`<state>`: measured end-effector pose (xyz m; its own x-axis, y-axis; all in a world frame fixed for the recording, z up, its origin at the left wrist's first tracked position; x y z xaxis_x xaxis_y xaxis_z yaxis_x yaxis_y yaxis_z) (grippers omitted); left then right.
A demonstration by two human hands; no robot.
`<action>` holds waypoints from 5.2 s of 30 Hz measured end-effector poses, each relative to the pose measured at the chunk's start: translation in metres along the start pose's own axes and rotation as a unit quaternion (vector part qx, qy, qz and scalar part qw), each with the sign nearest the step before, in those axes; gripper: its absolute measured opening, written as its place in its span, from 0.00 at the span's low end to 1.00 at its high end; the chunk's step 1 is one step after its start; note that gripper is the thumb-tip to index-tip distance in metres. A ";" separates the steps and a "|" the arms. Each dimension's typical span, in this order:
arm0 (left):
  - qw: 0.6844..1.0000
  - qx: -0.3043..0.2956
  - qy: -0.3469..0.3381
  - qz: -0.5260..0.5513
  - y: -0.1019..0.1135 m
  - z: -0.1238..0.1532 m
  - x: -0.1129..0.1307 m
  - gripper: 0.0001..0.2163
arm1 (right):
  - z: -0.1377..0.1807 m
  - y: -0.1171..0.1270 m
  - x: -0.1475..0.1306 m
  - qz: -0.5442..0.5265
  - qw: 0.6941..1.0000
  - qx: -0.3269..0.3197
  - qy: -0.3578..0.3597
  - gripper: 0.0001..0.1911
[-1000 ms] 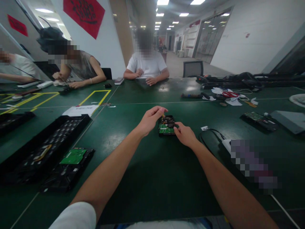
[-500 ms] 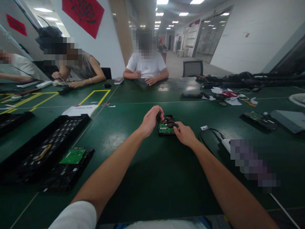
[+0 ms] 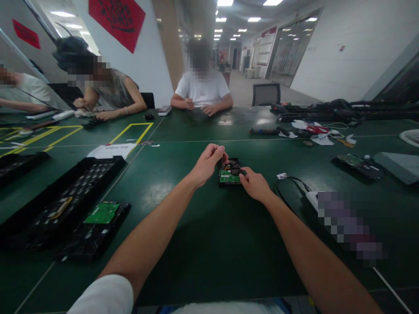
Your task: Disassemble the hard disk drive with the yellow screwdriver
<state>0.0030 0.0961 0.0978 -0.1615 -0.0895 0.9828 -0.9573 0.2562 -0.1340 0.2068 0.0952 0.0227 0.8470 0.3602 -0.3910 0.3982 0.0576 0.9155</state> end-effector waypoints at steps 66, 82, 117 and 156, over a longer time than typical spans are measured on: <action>0.983 -0.051 0.144 -0.099 -0.001 0.009 0.006 0.22 | -0.002 -0.006 0.007 0.005 0.999 0.022 0.029 0.22; 0.968 -0.109 0.221 0.045 -0.005 0.005 -0.016 0.26 | -0.001 -0.005 0.006 0.000 0.999 0.024 0.030 0.23; 0.983 -0.042 0.174 -0.042 0.008 0.009 0.011 0.22 | -0.001 -0.005 0.005 0.001 1.000 0.015 0.021 0.22; 0.957 -0.055 0.284 0.005 0.025 0.002 -0.004 0.28 | 0.000 -0.002 0.002 -0.002 1.000 0.010 0.017 0.22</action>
<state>-0.0205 0.1006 0.0900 0.0155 0.4425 0.8966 -0.9203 0.3569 -0.1602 0.2078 0.0960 0.0202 0.8333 0.3909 -0.3908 0.4088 0.0402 0.9118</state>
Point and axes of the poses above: each hand's wrist, its own z-axis away from the middle knuckle, its own y-axis out of the back of the hand, x = y × z, the point moved 4 cm from there along -z, towards the middle knuckle, and after that the axes turned 12 degrees about y, right-handed, at the moved point
